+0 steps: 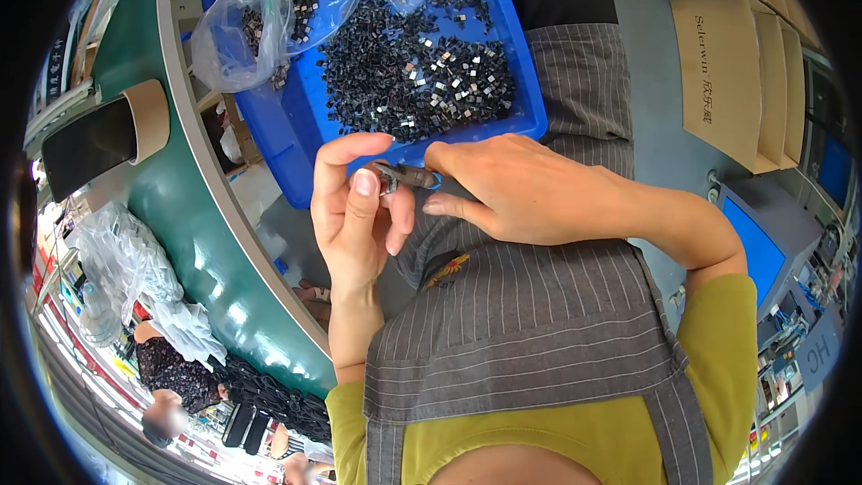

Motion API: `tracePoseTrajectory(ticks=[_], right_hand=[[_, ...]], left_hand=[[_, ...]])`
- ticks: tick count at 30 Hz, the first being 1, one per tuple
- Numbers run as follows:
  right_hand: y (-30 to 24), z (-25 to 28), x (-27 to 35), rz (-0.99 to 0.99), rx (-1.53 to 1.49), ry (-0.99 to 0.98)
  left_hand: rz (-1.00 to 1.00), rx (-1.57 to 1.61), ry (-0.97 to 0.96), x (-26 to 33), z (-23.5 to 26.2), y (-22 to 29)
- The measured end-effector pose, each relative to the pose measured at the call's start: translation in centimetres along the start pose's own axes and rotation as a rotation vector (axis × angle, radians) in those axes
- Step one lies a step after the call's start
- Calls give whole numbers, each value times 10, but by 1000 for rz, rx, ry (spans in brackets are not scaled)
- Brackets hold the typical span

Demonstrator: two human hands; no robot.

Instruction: Trimming and inspecting small black electronic components using wire cutters at a workbench.

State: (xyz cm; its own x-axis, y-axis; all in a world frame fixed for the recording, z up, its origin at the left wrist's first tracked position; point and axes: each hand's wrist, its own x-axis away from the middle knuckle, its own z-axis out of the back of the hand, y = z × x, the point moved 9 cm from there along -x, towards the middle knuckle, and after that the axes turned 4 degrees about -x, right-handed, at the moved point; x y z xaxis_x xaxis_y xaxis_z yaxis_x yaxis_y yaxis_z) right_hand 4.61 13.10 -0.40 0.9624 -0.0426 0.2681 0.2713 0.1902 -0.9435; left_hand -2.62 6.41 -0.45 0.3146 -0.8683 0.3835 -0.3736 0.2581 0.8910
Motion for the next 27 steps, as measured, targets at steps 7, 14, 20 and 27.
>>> tracePoseTrajectory(ticks=[7,14,20,27], right_hand=[[7,-10,-2,-90,-332,-146],[8,8,-3,-74,-108,67],[-23,34,8,195,386,423],[-37,33,13,265,570,489]], left_hand=[[-612,-509,183,17,-7,37],[-298,-231,138,19,-2,28],[-298,-35,183,26,3,30],[-277,-41,172,30,4,29]])
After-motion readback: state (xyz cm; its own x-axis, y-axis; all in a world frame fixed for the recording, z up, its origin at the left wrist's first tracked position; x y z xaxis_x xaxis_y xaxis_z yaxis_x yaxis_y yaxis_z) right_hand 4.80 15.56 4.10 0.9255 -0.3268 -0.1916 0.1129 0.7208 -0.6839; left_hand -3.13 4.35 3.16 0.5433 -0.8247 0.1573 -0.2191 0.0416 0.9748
